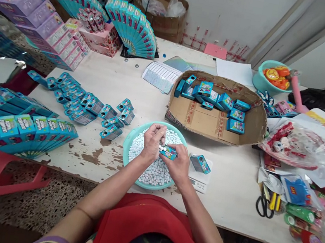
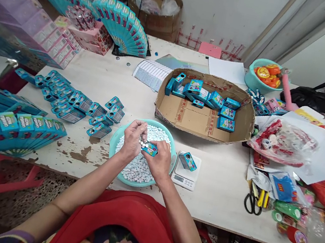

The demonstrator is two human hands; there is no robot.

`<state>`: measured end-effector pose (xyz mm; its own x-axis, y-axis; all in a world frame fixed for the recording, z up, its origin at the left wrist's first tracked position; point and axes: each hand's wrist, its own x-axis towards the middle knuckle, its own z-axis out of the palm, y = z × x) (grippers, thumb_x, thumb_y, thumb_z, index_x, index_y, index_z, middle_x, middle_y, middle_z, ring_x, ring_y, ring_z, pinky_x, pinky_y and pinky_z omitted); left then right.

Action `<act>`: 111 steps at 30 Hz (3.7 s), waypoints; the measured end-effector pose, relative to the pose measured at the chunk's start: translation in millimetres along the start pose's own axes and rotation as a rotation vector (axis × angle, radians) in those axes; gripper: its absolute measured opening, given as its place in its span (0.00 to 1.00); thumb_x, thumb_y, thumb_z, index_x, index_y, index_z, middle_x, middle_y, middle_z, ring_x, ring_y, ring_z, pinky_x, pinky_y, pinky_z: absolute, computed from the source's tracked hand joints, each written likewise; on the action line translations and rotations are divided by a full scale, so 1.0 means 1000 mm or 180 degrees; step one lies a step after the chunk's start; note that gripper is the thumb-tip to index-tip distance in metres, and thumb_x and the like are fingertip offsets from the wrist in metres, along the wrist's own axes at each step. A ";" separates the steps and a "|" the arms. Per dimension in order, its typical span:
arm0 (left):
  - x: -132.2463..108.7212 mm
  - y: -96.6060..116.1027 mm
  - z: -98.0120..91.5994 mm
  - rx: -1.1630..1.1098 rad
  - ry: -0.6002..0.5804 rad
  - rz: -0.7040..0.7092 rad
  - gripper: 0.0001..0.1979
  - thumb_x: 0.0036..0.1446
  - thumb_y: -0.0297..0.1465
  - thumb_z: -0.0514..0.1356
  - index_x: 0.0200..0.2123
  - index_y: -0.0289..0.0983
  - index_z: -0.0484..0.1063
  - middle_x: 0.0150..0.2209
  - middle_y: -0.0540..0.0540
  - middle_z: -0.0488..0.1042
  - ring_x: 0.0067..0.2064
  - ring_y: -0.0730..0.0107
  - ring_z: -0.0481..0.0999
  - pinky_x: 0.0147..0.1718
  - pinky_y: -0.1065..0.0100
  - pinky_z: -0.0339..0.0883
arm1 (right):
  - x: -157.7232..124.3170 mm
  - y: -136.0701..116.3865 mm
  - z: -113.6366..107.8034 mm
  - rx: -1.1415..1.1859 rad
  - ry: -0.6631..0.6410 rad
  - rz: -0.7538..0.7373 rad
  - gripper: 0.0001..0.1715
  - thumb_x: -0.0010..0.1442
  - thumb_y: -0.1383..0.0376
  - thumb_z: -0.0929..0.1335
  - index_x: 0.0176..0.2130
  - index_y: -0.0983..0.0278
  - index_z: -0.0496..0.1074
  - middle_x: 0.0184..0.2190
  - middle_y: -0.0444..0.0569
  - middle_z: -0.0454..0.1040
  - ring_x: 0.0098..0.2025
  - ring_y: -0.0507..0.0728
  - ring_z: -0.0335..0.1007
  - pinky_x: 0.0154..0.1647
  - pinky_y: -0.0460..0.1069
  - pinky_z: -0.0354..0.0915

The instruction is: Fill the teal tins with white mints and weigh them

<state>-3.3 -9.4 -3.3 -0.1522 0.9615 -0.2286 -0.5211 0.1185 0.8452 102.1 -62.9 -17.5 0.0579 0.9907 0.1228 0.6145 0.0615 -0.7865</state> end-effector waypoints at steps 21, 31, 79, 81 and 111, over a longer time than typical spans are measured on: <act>-0.008 0.003 -0.007 0.0117 -0.0261 0.0253 0.09 0.53 0.34 0.62 0.29 0.36 0.66 0.18 0.54 0.63 0.21 0.78 0.65 0.23 0.74 0.61 | -0.006 -0.001 0.009 0.0353 0.0100 0.0126 0.19 0.47 0.64 0.75 0.40 0.60 0.73 0.36 0.46 0.72 0.43 0.58 0.65 0.45 0.52 0.61; -0.003 0.022 -0.008 -0.0080 -0.0316 -0.0112 0.10 0.49 0.32 0.64 0.30 0.36 0.65 0.17 0.57 0.56 0.17 0.83 0.52 0.15 0.78 0.42 | -0.016 0.002 -0.006 0.0860 0.0142 0.0140 0.21 0.44 0.63 0.77 0.40 0.60 0.73 0.37 0.45 0.72 0.42 0.57 0.67 0.46 0.52 0.63; -0.010 -0.013 0.029 0.0204 -0.0159 0.0099 0.23 0.53 0.47 0.61 0.20 0.36 0.62 0.17 0.53 0.58 0.21 0.76 0.67 0.20 0.73 0.58 | -0.024 0.036 -0.023 -0.0004 0.0344 -0.0089 0.17 0.54 0.60 0.71 0.45 0.60 0.71 0.38 0.49 0.72 0.42 0.59 0.67 0.42 0.53 0.64; -0.009 -0.012 0.028 0.0100 -0.0100 0.0073 0.23 0.53 0.48 0.61 0.20 0.36 0.62 0.17 0.53 0.57 0.20 0.77 0.65 0.19 0.73 0.56 | -0.022 0.036 -0.021 0.0038 0.0358 -0.0046 0.17 0.54 0.60 0.71 0.44 0.59 0.72 0.38 0.49 0.72 0.42 0.58 0.68 0.42 0.53 0.64; 0.038 -0.037 -0.075 0.0871 -0.0302 -0.2522 0.07 0.48 0.29 0.63 0.28 0.33 0.67 0.23 0.50 0.66 0.17 0.80 0.63 0.11 0.80 0.52 | -0.108 0.161 -0.090 0.0051 0.1591 0.1313 0.25 0.55 0.55 0.69 0.49 0.65 0.68 0.47 0.55 0.69 0.47 0.57 0.68 0.47 0.56 0.68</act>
<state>-52.6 4.4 -79.1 0.2504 0.5840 -0.7722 -0.2203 0.8110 0.5420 264.9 -171.2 -103.0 0.6485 0.7578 0.0725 0.4519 -0.3066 -0.8378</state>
